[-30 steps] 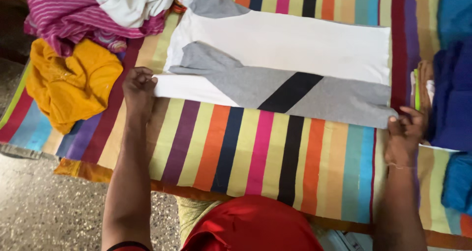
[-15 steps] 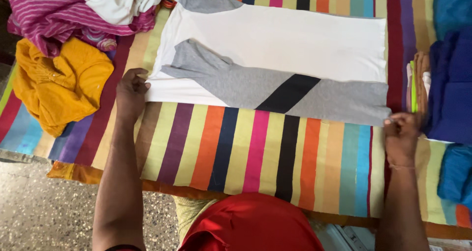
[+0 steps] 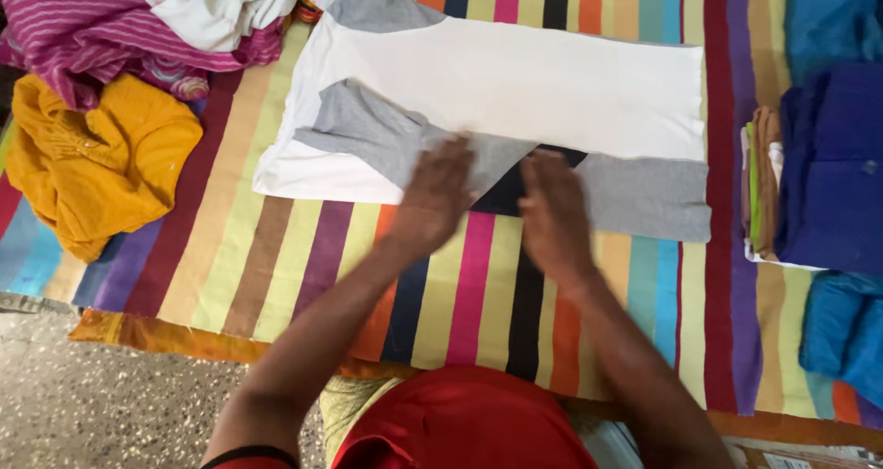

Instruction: The person folds a white shirt and a yellow shirt by hand on a striped bedspread, smoothing the fabric and placing the folded white shirt onto a stack.

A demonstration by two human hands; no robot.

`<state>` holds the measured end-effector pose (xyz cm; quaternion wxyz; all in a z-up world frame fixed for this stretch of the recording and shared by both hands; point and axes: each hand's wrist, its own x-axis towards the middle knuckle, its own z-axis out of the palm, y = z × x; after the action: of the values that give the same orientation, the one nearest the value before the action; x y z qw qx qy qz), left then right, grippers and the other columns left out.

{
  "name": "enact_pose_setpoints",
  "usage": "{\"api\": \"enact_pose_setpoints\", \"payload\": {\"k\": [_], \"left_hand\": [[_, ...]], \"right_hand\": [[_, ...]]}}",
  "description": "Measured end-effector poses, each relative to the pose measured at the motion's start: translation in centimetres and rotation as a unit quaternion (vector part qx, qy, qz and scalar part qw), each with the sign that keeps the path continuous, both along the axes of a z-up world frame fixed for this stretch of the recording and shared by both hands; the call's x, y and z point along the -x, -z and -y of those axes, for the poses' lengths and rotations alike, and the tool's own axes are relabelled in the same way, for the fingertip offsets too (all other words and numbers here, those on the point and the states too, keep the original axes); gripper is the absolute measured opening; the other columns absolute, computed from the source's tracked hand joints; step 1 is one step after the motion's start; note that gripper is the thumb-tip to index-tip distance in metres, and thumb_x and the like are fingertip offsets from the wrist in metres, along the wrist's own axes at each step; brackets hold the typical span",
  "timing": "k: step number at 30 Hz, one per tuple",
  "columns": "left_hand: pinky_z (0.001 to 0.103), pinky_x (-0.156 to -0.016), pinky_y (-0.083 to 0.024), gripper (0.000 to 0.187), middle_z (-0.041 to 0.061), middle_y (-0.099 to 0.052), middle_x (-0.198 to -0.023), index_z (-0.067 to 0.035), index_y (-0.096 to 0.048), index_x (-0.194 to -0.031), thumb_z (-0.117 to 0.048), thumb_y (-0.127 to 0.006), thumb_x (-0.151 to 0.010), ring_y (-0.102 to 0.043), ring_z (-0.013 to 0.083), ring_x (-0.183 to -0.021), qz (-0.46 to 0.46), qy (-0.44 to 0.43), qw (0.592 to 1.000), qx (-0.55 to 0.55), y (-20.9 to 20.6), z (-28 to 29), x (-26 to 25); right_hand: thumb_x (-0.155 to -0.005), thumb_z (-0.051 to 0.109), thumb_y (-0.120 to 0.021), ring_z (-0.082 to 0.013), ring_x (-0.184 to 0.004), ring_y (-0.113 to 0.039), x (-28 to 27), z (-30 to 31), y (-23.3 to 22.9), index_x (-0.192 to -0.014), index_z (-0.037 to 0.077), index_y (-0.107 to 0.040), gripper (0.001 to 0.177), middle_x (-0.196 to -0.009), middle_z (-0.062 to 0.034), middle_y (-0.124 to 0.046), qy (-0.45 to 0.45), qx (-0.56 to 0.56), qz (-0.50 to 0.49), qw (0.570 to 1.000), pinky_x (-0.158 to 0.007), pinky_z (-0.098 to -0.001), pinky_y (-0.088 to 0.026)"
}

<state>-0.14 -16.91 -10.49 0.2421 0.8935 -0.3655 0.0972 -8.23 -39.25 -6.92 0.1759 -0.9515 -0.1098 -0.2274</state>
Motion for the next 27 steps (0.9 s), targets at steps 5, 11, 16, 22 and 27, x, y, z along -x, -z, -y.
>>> {"api": "enact_pose_setpoints", "payload": {"k": [5, 11, 16, 22, 27], "left_hand": [[0.053, -0.125, -0.015, 0.071, 0.017, -0.024, -0.168, -0.002, -0.027, -0.161, -0.040, -0.044, -0.102, -0.020, 0.0313, -0.156, 0.010, -0.006, 0.990, -0.138, -0.5, 3.2, -0.1], [0.053, -0.123, -0.017, 0.071, 0.016, -0.023, -0.167, -0.002, -0.026, -0.159, -0.046, -0.039, -0.104, -0.021, 0.0298, -0.154, -0.020, -0.044, 0.986, -0.158, -1.3, 1.6, 0.2], [0.053, -0.124, -0.020, 0.070, 0.017, -0.026, -0.167, 0.000, -0.030, -0.159, -0.045, -0.040, -0.106, -0.023, 0.0303, -0.155, -0.002, -0.062, 0.989, -0.137, -1.2, 1.4, 0.5], [0.054, -0.122, -0.021, 0.074, 0.018, -0.030, -0.165, 0.000, -0.034, -0.155, -0.050, -0.041, -0.101, -0.027, 0.0316, -0.153, 0.036, -0.086, 0.988, -0.127, -0.8, 2.7, 1.2], [0.057, -0.121, -0.019, 0.069, 0.018, -0.030, -0.164, -0.005, -0.033, -0.157, -0.047, -0.045, -0.104, -0.027, 0.0331, -0.151, -0.008, -0.100, 0.990, -0.100, -0.2, 0.3, -0.7]], "right_hand": [[-0.106, 0.037, -0.050, -0.0420, -0.148, -0.035, -2.9, -2.9, 1.9, -0.155, -0.002, -0.040, 0.063, -0.158, -0.0239, -0.043, 0.001, 0.039, -0.061, 0.997, -0.118, -0.0591, -0.026], [-0.106, 0.045, -0.044, -0.0365, -0.153, -0.033, -1.6, 10.4, 4.4, -0.157, -0.001, -0.036, 0.069, -0.163, -0.0230, -0.038, 0.105, 0.099, -0.126, 0.981, -0.122, -0.0587, -0.023], [-0.107, 0.043, -0.044, -0.0412, -0.152, -0.027, -0.9, 18.9, 2.7, -0.158, -0.003, -0.033, 0.069, -0.164, -0.0262, -0.031, 0.221, 0.101, -0.144, 0.959, -0.120, -0.0600, -0.020], [-0.107, 0.040, -0.041, -0.0412, -0.156, -0.024, 0.5, 10.0, 3.7, -0.164, 0.002, -0.025, 0.070, -0.170, -0.0228, -0.024, 0.066, 0.081, -0.076, 0.992, -0.123, -0.0617, -0.020], [-0.104, 0.046, -0.037, -0.0353, -0.155, -0.025, -0.5, 10.3, 4.7, -0.161, 0.007, -0.029, 0.070, -0.168, -0.0168, -0.027, 0.121, 0.113, -0.165, 0.972, -0.122, -0.0600, -0.019]]}}
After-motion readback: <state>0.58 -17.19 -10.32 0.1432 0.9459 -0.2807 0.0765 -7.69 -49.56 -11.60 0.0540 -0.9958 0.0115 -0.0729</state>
